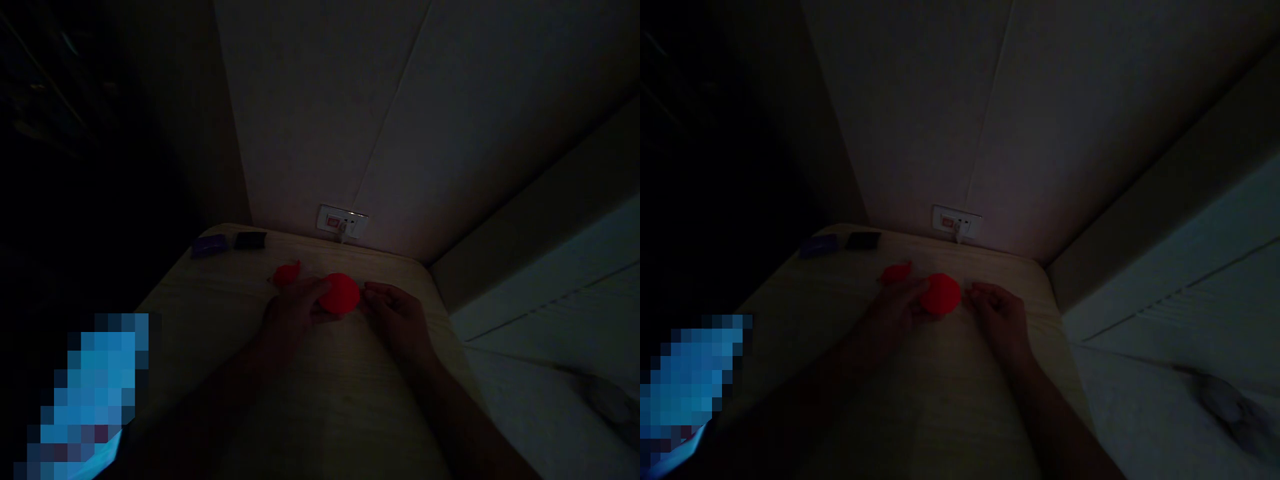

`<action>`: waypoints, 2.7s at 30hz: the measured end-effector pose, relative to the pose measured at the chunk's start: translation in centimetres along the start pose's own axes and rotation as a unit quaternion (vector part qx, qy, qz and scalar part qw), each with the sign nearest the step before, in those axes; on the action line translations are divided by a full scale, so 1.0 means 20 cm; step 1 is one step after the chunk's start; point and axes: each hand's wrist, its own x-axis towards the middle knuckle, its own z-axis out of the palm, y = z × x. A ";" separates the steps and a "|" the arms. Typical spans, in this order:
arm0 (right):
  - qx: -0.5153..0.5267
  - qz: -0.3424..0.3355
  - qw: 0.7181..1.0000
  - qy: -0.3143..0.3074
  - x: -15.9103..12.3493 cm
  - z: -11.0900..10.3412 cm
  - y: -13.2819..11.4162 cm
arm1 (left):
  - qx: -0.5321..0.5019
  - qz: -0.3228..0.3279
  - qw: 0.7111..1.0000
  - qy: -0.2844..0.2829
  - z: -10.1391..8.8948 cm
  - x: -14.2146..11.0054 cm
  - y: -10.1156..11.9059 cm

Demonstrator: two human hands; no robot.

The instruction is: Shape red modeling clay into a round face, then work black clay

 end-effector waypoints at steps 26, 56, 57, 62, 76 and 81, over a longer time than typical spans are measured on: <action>-0.349 -0.452 0.821 -0.017 -0.13 0.00 -0.08 | 0.078 -0.006 0.996 0.036 -0.03 0.00 -0.06; -0.400 -0.495 0.766 -0.094 -0.15 0.05 -0.04 | 0.135 0.008 0.991 0.007 -0.03 -0.02 -0.05; -0.402 -0.495 0.764 -0.097 -0.15 0.05 -0.03 | 0.135 0.007 0.991 0.002 -0.02 -0.03 -0.05; -0.411 -0.500 0.756 -0.096 -0.15 0.06 -0.03 | 0.141 0.000 0.990 0.008 0.02 -0.05 -0.02; -0.392 -0.494 0.770 -0.097 -0.16 0.06 -0.04 | 0.188 0.014 0.982 0.011 0.05 -0.09 0.03; -0.339 -0.435 0.832 -0.060 -0.15 0.03 -0.06 | 0.157 0.014 0.987 0.034 0.01 -0.04 -0.01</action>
